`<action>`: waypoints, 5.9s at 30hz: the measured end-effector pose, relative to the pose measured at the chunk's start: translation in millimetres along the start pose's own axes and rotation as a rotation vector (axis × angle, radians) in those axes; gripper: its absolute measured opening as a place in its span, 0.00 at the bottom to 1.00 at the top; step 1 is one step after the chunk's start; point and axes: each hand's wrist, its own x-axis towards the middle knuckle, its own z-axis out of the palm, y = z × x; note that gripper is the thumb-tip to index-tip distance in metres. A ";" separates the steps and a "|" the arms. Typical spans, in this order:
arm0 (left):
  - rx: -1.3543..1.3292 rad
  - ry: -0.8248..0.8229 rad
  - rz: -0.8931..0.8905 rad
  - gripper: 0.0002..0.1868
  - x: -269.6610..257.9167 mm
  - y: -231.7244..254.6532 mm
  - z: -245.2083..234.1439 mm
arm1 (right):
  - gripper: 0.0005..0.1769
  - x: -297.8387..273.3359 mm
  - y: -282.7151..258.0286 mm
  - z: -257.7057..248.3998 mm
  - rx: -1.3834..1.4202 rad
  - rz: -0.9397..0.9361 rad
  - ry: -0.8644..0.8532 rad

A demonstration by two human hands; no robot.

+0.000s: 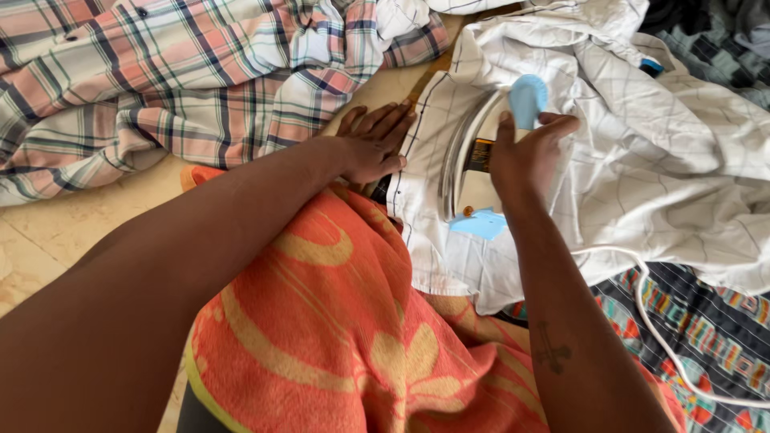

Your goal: The person irons a white checkered shirt on a wooden ironing board. They smooth the fabric with one hand while moving the iron with the other, focusing on the front panel and collar area.

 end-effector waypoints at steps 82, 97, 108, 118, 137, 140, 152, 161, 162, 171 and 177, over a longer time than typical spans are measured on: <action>-0.036 0.150 0.010 0.41 6.3 -2.5 14.3 | 0.29 -50.5 -58.3 11.2 0.488 0.386 -0.178; -0.030 0.106 -0.010 0.41 4.5 -0.6 9.7 | 0.30 -81.3 -54.7 -7.8 0.603 0.443 -0.321; -0.016 0.115 0.020 0.41 9.3 -6.5 15.8 | 0.31 -38.6 -52.6 16.7 0.638 0.399 -0.223; -0.025 0.149 0.060 0.41 12.0 -8.7 18.5 | 0.38 -95.3 -12.7 -4.7 0.150 0.008 -0.217; -0.033 0.103 0.028 0.40 6.8 -5.3 9.5 | 0.41 -21.1 -31.1 -16.3 0.015 -0.046 -0.307; -0.002 0.117 0.027 0.41 10.8 -1.7 14.9 | 0.40 -51.1 -6.8 -28.9 -0.060 -0.324 -0.189; -0.034 0.235 0.043 0.38 0.6 -5.4 21.0 | 0.37 20.9 11.0 -1.8 -0.081 -0.329 -0.097; -0.032 0.132 -0.001 0.39 4.1 -2.7 11.6 | 0.43 7.3 8.9 -23.2 -0.137 -0.137 -0.173; -0.048 0.126 -0.010 0.39 5.0 -1.9 12.9 | 0.42 -3.5 13.3 -32.8 -0.137 -0.133 -0.167; -0.037 0.174 0.041 0.40 5.5 -6.5 19.6 | 0.41 -22.7 41.6 -47.5 -0.153 -0.144 -0.132; -0.022 0.205 0.028 0.39 -0.6 -2.2 16.6 | 0.39 51.4 52.7 -27.9 -0.159 -0.127 -0.081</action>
